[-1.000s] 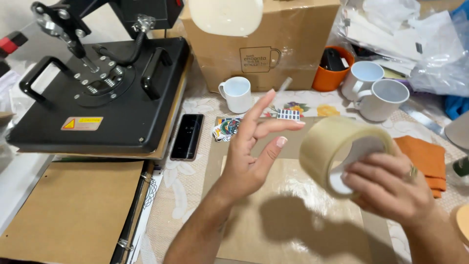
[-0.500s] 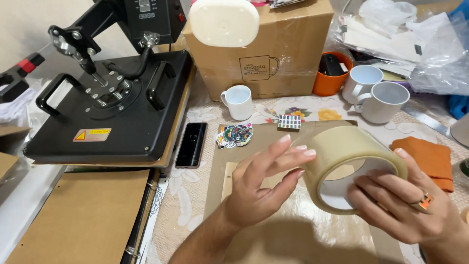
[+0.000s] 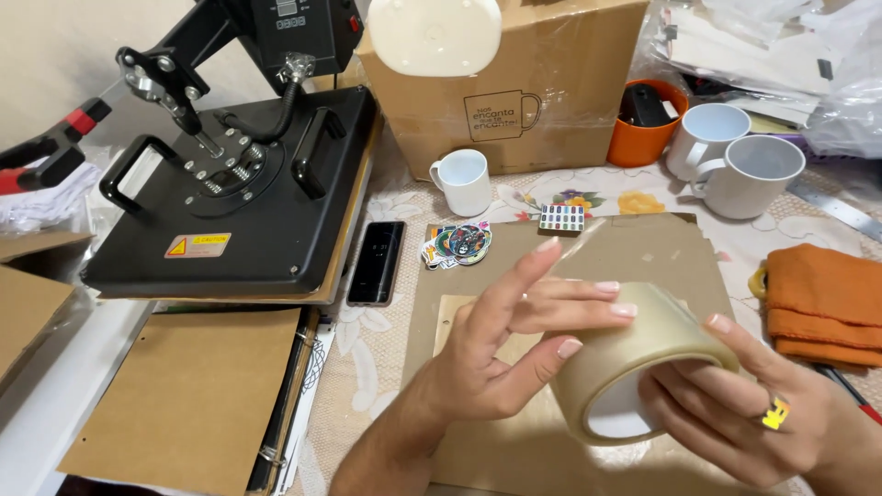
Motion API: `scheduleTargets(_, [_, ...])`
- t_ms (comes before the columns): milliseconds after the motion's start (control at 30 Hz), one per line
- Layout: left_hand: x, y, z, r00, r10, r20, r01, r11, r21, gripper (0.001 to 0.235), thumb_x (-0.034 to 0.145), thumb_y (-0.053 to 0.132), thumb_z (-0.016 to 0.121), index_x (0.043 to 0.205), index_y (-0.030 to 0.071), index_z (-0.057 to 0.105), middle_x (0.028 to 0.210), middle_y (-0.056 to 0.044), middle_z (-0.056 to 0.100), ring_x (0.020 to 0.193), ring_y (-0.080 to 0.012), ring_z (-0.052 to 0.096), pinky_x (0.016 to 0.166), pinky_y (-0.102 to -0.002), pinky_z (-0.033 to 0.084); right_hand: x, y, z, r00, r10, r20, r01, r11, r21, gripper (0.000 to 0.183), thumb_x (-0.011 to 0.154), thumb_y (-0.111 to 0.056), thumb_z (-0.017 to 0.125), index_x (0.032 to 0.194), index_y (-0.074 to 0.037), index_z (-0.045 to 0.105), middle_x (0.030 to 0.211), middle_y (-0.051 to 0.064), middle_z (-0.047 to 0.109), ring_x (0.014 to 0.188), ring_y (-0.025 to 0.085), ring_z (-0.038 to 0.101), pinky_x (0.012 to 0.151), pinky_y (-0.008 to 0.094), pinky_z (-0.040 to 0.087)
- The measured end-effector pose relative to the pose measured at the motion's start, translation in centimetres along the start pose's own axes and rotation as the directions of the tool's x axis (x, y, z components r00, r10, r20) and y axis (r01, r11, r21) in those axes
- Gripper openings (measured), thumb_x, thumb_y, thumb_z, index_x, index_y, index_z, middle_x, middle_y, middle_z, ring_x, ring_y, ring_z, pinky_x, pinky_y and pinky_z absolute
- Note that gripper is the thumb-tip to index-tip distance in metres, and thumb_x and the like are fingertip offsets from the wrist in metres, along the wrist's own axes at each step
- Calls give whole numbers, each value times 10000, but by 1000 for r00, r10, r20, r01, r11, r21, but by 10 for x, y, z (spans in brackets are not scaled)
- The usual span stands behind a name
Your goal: Preparing a board by arranging labels and then covering the surface with clear adhesive tape, smoothing it down to remove air bubbles.
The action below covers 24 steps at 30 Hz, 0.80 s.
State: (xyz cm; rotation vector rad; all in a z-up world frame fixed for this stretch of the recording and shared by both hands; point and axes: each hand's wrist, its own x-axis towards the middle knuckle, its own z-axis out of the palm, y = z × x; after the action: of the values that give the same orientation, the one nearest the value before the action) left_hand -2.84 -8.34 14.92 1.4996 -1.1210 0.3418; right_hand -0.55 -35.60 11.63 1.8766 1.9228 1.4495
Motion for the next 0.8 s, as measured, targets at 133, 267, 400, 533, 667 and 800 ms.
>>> scheduleTargets(133, [-1, -5, 1, 988, 60, -139, -52, 997, 62, 650, 1091, -30, 594, 1597, 66, 196, 1286, -153, 690, 1314, -389, 678, 1243, -492, 543, 0, 1, 1, 989, 144, -7, -144, 989, -7, 187, 935, -117, 563, 979, 9, 694, 900, 163, 721, 937, 263, 550, 812, 589, 595])
scheduleTargets(267, [-1, -8, 4, 956, 207, -208, -152, 956, 252, 645, 1023, -119, 664, 1525, 43, 293, 1183, -148, 719, 1121, -308, 754, 1079, -431, 662, 20, 6, -7, 962, 270, -33, -269, 963, 24, 336, 958, -221, 434, 892, 10, 668, 812, 144, 680, 831, 272, 551, 715, 552, 579])
scheduleTargets(400, [0, -10, 7, 945, 248, -212, -183, 941, 285, 645, 1002, -135, 679, 1505, 43, 318, 1145, -144, 727, 1057, -284, 766, 1012, -412, 687, 23, 6, -17, 938, 347, -4, -347, 937, 32, 315, 935, -292, 500, 876, -44, 685, 825, 106, 686, 828, 280, 592, 806, 560, 580])
scheduleTargets(533, [-1, -11, 13, 951, 219, -217, -175, 963, 207, 716, 982, -123, 724, 1524, 55, 292, 1182, -168, 710, 1107, -304, 752, 1052, -436, 665, 18, 11, -20, 947, 321, 6, -321, 945, 68, 331, 911, -366, 622, 889, -41, 682, 839, 79, 697, 774, 277, 612, 711, 426, 539])
scheduleTargets(667, [-1, -8, 15, 952, 223, -212, -166, 952, 257, 710, 966, -99, 756, 1496, 53, 308, 1180, -151, 717, 1087, -259, 760, 1017, -396, 667, 24, 15, -23, 957, 289, -17, -286, 954, 93, 320, 918, -346, 661, 850, -34, 671, 801, 51, 696, 707, 254, 628, 767, 311, 498])
scheduleTargets(800, [-4, -10, 19, 954, 138, -267, -110, 987, 117, 741, 962, -102, 742, 1524, 64, 288, 1074, -166, 718, 978, -282, 738, 992, -400, 617, 25, 12, -21, 950, 312, -25, -309, 948, 78, 357, 911, -393, 646, 832, -46, 678, 778, 63, 688, 681, 272, 622, 703, 366, 534])
